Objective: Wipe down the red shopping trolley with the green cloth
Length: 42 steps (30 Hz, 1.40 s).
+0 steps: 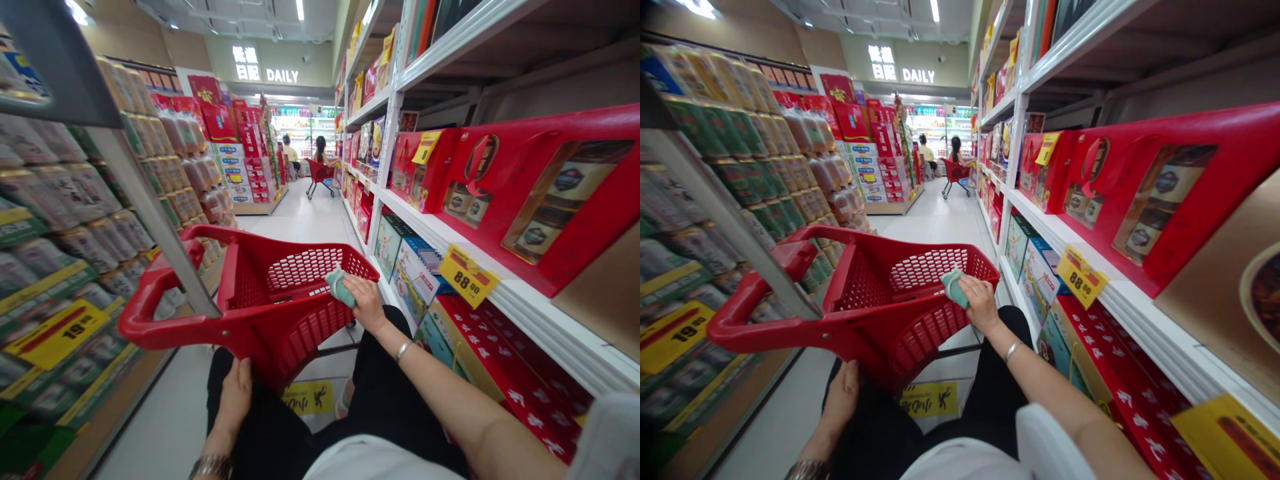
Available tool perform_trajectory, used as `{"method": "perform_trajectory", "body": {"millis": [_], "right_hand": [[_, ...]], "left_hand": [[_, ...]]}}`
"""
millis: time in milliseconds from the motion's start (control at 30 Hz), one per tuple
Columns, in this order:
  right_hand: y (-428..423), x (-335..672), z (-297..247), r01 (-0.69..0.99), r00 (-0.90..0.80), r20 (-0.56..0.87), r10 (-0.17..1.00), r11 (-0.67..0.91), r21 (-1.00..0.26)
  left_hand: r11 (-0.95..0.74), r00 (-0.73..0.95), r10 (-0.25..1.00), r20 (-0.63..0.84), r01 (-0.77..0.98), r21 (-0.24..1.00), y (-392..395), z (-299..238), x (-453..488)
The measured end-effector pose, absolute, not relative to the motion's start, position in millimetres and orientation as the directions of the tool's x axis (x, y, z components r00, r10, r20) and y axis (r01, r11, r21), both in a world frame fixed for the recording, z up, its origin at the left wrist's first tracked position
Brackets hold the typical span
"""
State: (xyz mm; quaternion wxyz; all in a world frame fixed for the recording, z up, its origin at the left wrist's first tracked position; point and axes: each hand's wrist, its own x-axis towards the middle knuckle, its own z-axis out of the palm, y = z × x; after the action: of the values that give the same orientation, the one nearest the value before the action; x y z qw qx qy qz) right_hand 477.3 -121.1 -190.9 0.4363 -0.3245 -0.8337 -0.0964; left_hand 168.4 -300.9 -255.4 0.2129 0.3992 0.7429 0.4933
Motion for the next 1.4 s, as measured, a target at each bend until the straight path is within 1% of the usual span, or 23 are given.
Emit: {"method": "perform_trajectory", "body": {"millis": [133, 233, 333, 433, 500, 533, 600, 633, 700, 767, 867, 933, 1033, 1133, 1400], "right_hand": [[-99.8, 510.7, -199.9, 0.691, -0.364, 0.803, 0.472, 0.715, -0.107], [-80.7, 530.7, -207.7, 0.746, -0.337, 0.778, 0.530, 0.654, -0.122], [-65.3, 546.7, -212.1, 0.791, -0.268, 0.767, 0.583, 0.588, -0.170], [-63.7, 551.8, -207.7, 0.831, -0.173, 0.767, 0.618, 0.510, -0.224], [-73.2, 543.3, -198.2, 0.831, -0.129, 0.790, 0.599, 0.500, -0.243], [-81.2, 534.8, -191.1, 0.816, -0.130, 0.811, 0.571, 0.526, -0.240], [-103.3, 510.9, -172.5, 0.739, -0.190, 0.858, 0.476, 0.645, -0.195], [-116.8, 496.3, -161.1, 0.681, -0.237, 0.874, 0.423, 0.714, -0.161], [-146.4, 465.1, -136.4, 0.536, -0.338, 0.893, 0.297, 0.841, -0.076], [-175.4, 434.1, -113.0, 0.370, -0.411, 0.901, 0.138, 0.929, 0.027], [-209.0, 393.5, -91.3, 0.227, -0.441, 0.897, -0.011, 0.966, 0.123], [-221.2, 372.8, -89.4, 0.183, -0.448, 0.892, -0.058, 0.971, 0.155], [-224.6, 354.5, -100.7, 0.180, -0.469, 0.882, -0.049, 0.972, 0.150], [-215.8, 352.4, -116.1, 0.214, -0.473, 0.881, -0.001, 0.970, 0.116], [-164.8, 386.0, -148.0, 0.307, -0.451, 0.884, 0.119, 0.951, 0.028]], "left_hand": [[0.150, -0.541, 0.841, 0.029, 0.283, 0.947, -308.9, -242.2, 175.4], [0.106, -0.534, 0.845, 0.038, 0.238, 0.966, -314.3, -231.5, 172.9], [0.067, -0.600, 0.797, 0.071, 0.205, 0.976, -319.8, -216.4, 159.7], [0.009, -0.694, 0.710, 0.119, 0.178, 0.984, -326.3, -192.6, 141.5], [-0.062, -0.766, 0.610, 0.202, 0.208, 0.976, -329.8, -171.4, 130.5], [-0.092, -0.796, 0.547, 0.260, 0.252, 0.963, -330.8, -159.3, 125.7], [-0.118, -0.803, 0.465, 0.373, 0.361, 0.925, -329.9, -132.8, 117.4], [-0.108, -0.782, 0.457, 0.425, 0.425, 0.898, -327.5, -118.6, 113.3], [-0.077, -0.717, 0.492, 0.494, 0.530, 0.845, -317.6, -90.2, 103.9], [-0.057, -0.641, 0.560, 0.525, 0.602, 0.796, -300.6, -63.9, 92.7], [-0.070, -0.537, 0.676, 0.504, 0.634, 0.770, -265.5, -34.6, 76.3], [-0.084, -0.474, 0.738, 0.480, 0.641, 0.763, -241.9, -23.9, 68.5], [-0.102, -0.375, 0.828, 0.417, 0.630, 0.770, -216.0, -20.1, 62.0], [-0.121, -0.321, 0.868, 0.380, 0.605, 0.787, -204.0, -24.6, 57.3], [-0.086, -0.374, 0.863, 0.338, 0.551, 0.830, -196.2, -35.0, 46.0]]}}
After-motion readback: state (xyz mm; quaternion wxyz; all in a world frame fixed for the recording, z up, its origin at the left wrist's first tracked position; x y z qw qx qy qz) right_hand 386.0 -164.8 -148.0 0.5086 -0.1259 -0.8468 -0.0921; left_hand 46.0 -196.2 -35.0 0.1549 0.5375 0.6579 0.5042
